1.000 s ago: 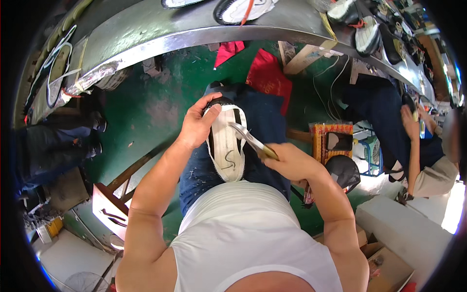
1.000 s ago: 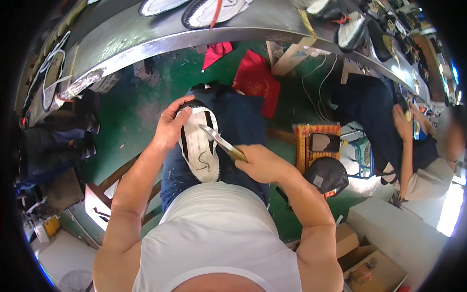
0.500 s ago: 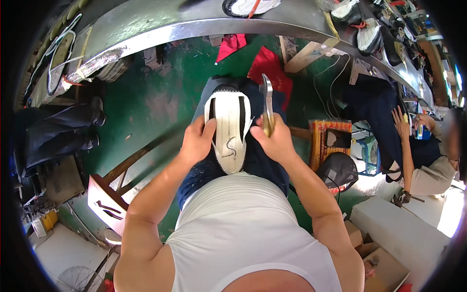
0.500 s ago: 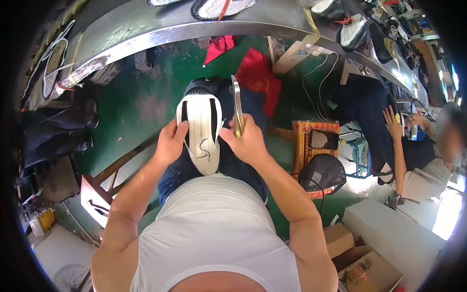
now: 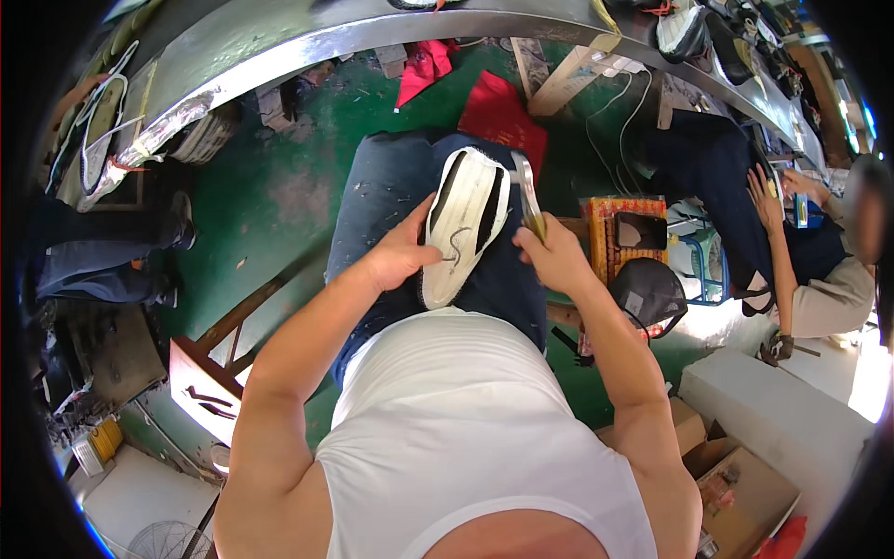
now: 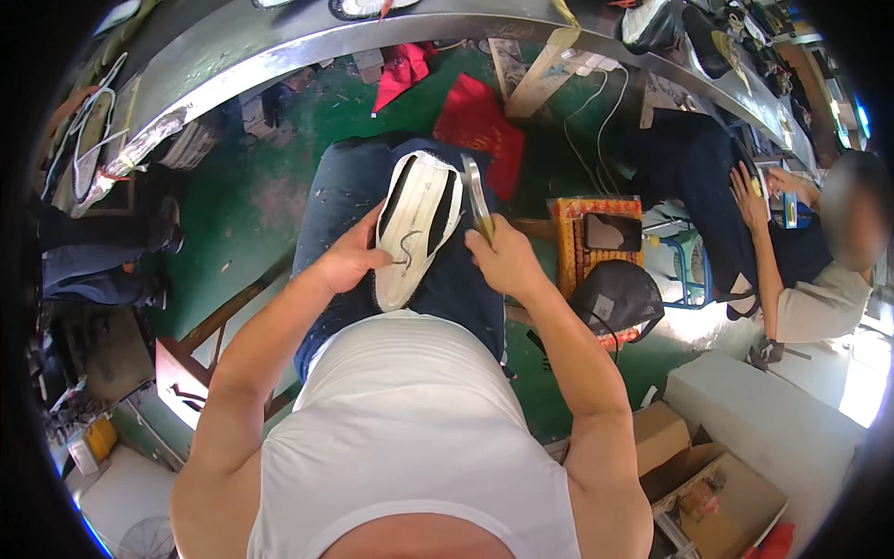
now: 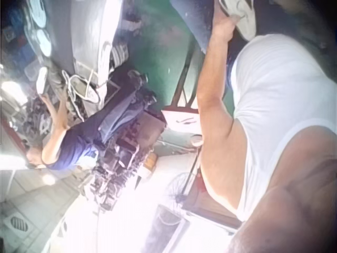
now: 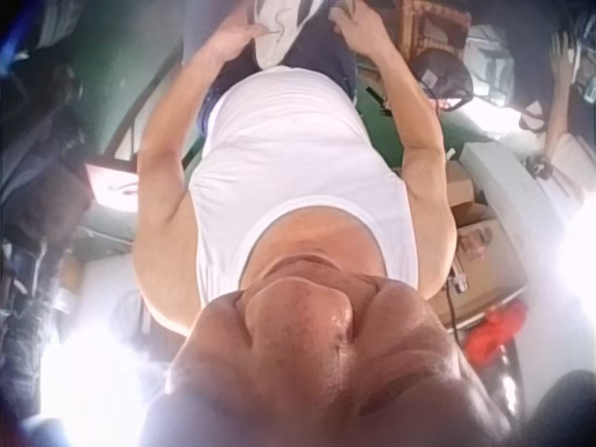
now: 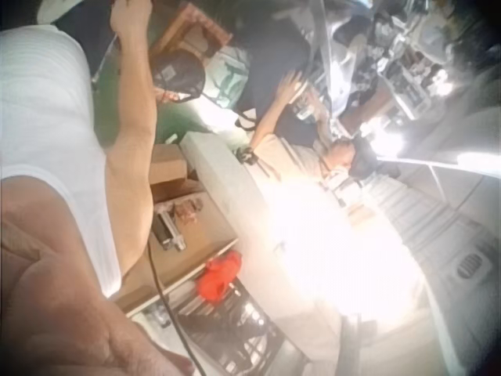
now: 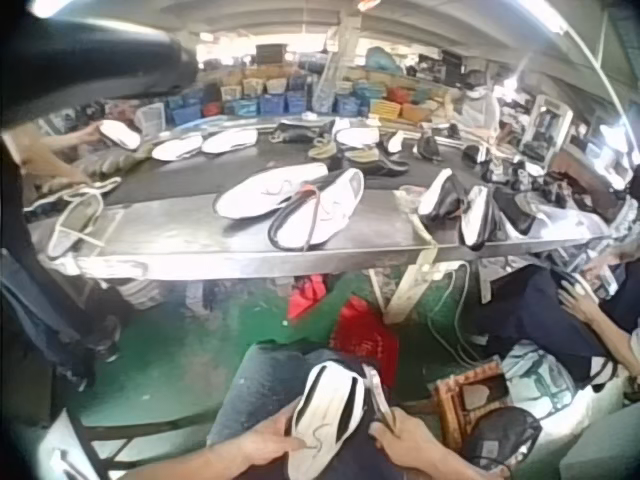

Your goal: Manually lasting shoes and preparing them for sole attachment on a factory assembly line.

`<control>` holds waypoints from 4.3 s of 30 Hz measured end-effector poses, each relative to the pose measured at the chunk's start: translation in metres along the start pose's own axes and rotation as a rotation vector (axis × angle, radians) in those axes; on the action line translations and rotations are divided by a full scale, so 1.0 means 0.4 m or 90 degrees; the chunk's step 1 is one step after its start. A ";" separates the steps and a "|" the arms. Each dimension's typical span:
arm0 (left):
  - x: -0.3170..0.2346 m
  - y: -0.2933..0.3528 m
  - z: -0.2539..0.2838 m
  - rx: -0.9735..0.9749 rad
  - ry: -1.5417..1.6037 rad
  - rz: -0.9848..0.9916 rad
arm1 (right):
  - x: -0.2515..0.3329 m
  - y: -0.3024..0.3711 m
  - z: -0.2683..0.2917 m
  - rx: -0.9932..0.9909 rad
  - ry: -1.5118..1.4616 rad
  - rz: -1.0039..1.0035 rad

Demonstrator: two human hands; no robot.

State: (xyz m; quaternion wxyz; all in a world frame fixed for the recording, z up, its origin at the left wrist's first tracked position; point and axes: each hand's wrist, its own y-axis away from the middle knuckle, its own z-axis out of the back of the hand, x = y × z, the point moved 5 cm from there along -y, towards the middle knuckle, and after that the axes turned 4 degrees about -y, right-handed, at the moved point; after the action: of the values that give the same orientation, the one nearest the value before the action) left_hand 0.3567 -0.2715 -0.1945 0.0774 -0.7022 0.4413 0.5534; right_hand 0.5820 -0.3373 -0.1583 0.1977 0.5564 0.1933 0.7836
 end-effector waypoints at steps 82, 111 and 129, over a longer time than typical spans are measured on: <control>-0.100 0.025 -0.090 -0.317 -0.799 -0.308 | 0.148 -0.005 0.054 0.439 0.196 -0.087; 0.049 -0.072 0.006 -0.280 -0.565 -0.024 | 0.013 -0.051 0.028 0.300 -0.105 -0.142; -0.024 -0.060 -0.085 -0.208 -0.847 0.039 | 0.008 -0.038 0.031 0.392 -0.186 -0.199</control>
State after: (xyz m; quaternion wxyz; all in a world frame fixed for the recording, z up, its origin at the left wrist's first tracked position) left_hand 0.3976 -0.2722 -0.1826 0.2091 -0.2029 0.2306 0.9284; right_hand 0.5943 -0.3215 -0.1598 0.1640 0.6597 0.4721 0.5613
